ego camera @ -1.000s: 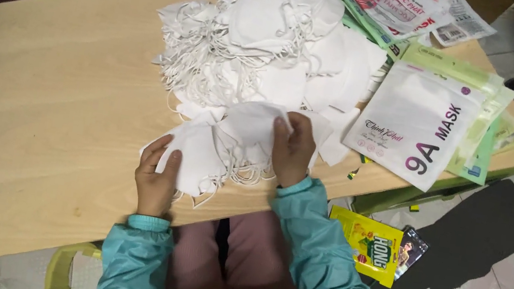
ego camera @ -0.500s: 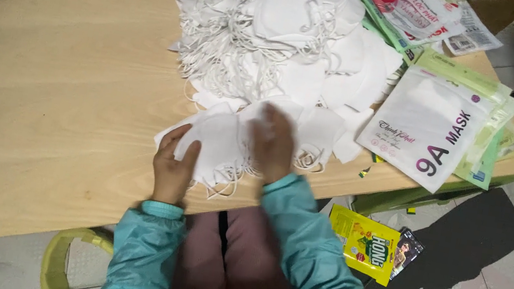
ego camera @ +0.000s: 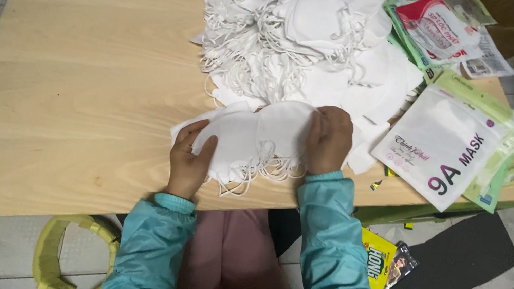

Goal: Sorting and stacking white face masks from a large pile on a low table

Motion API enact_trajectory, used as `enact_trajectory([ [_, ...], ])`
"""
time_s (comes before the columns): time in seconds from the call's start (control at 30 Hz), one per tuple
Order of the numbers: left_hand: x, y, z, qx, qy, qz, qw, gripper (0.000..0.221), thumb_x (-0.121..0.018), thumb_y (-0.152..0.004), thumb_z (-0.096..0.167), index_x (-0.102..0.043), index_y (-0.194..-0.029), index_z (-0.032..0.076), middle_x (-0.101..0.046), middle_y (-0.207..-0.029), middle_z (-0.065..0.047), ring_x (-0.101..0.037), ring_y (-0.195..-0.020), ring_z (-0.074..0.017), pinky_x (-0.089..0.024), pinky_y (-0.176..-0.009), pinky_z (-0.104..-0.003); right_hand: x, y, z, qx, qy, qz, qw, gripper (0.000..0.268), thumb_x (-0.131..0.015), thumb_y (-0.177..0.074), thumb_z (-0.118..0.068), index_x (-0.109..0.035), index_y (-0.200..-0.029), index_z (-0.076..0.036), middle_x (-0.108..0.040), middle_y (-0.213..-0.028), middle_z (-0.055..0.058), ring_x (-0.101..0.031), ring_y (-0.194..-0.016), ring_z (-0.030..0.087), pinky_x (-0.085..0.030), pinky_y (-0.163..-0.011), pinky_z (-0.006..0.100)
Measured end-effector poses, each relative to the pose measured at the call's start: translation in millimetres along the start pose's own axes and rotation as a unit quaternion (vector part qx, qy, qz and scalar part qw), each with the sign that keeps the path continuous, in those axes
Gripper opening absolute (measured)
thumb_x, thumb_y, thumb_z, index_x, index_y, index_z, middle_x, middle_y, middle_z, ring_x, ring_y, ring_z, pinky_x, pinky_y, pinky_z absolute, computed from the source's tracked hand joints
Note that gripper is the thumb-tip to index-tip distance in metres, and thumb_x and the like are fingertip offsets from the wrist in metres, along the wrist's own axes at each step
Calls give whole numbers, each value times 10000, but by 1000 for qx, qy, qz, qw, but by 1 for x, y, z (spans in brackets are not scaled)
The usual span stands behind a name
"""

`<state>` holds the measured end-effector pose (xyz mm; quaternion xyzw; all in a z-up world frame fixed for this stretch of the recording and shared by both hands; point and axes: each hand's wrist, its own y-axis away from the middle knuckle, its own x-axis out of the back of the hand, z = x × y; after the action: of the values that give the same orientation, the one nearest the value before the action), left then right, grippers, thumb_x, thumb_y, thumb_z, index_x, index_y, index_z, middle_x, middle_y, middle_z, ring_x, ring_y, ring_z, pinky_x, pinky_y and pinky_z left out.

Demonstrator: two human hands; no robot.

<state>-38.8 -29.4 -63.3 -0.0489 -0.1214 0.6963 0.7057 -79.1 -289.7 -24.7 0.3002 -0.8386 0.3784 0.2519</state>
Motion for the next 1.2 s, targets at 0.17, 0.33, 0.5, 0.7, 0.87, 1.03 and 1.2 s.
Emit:
enact_trajectory([
  [0.17,-1,-1,-5,-28,-7,-1,1000,129,-714,-972,95,-764,-1059,14,-653,-1252,-118,-620,-1244,-305,-448,-1095,-431,-6,2,-8,-43,-317,125,939,114,-589,-1041,-173,-636,-1132,-124,-661,-987,63,-628,-793,172,-526,-722,321],
  [0.33,5,-1,-9,-43,32,-46,998,235,-535,-1071,114,-730,-1064,-17,-636,-1291,-177,-585,-1281,-347,-406,-1118,-460,-44,32,-25,-117,-352,34,928,125,-606,-1009,-148,-670,-1106,-102,-652,-909,117,-575,-829,184,-491,-753,347],
  [0.5,0,0,-9,-44,-6,-29,999,222,-758,-916,66,-742,-1131,9,-641,-1280,-121,-603,-1258,-278,-432,-1103,-424,-54,53,-42,-113,-320,-116,933,232,-728,-951,-196,-704,-1182,-202,-778,-1053,79,-687,-808,131,-546,-682,263],
  [0.7,0,0,-6,-30,-18,-10,999,197,-757,-924,79,-751,-1106,4,-652,-1262,-115,-624,-1231,-275,-434,-1092,-413,-17,4,0,26,151,-75,985,475,-803,-844,-351,-686,-1250,-134,-672,-1135,143,-665,-1023,377,-592,-797,538],
  [0.87,-1,0,-6,-37,-24,-3,999,230,-759,-917,72,-740,-1135,4,-645,-1268,-121,-618,-1240,-292,-437,-1093,-418,-20,-1,13,-59,194,-157,967,479,-781,-826,-467,-729,-1183,-153,-719,-989,53,-692,-960,274,-541,-825,460],
  [1.03,-1,0,-7,-38,-1,-2,999,442,-751,-892,11,-652,-1321,48,-597,-1296,-151,-578,-1289,-336,-443,-1100,-443,-16,0,17,-14,184,-121,975,233,-772,-834,-316,-761,-1015,-168,-708,-855,3,-677,-892,270,-530,-790,451],
  [1.2,-1,1,-2,-48,-15,-26,998,271,-714,-903,-35,-732,-1158,56,-581,-1313,-146,-578,-1290,-350,-448,-1108,-461,21,4,-15,15,-103,29,994,68,-657,-1007,-116,-636,-1057,-74,-665,-1051,127,-693,-992,382,-595,-810,467],
])
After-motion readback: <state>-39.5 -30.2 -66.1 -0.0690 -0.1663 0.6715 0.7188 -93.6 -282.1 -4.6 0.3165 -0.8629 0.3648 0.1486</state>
